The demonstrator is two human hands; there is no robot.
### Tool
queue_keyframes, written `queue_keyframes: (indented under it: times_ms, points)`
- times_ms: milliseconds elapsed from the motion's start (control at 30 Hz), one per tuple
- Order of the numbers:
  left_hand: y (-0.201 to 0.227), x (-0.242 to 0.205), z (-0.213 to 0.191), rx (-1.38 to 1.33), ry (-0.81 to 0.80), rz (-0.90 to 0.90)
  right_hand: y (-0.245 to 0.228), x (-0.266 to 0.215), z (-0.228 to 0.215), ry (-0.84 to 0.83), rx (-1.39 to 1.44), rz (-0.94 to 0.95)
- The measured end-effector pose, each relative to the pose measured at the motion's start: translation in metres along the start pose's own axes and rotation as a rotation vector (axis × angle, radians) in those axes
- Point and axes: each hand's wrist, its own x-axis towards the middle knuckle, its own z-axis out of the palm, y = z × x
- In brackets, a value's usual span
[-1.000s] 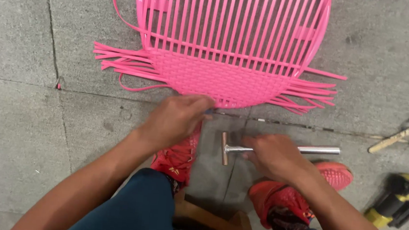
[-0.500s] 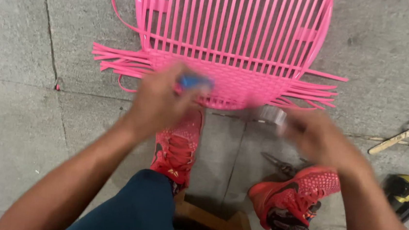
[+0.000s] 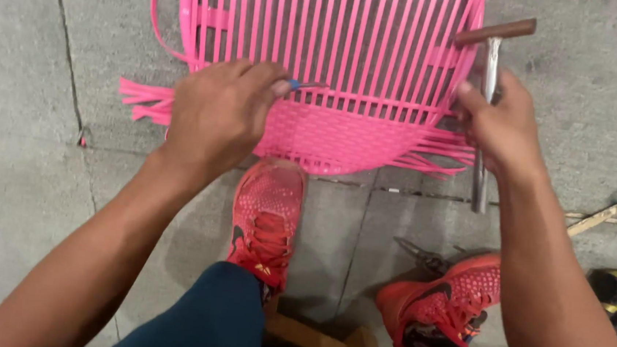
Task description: Weaving pink plastic strips into a circular chair frame using hand tools.
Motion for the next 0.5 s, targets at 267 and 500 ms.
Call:
queue_keyframes:
  times_ms: [267, 500]
  points:
    - [0.010, 0.002, -0.014, 0.104, -0.160, -0.084, -0.055, -0.027, 0.001, -0.063, -0.292, -0.216]
    - [0.011, -0.012, -0.001, 0.102, -0.119, -0.063, -0.097, -0.027, 0.044, -0.241, -0.678, -0.469]
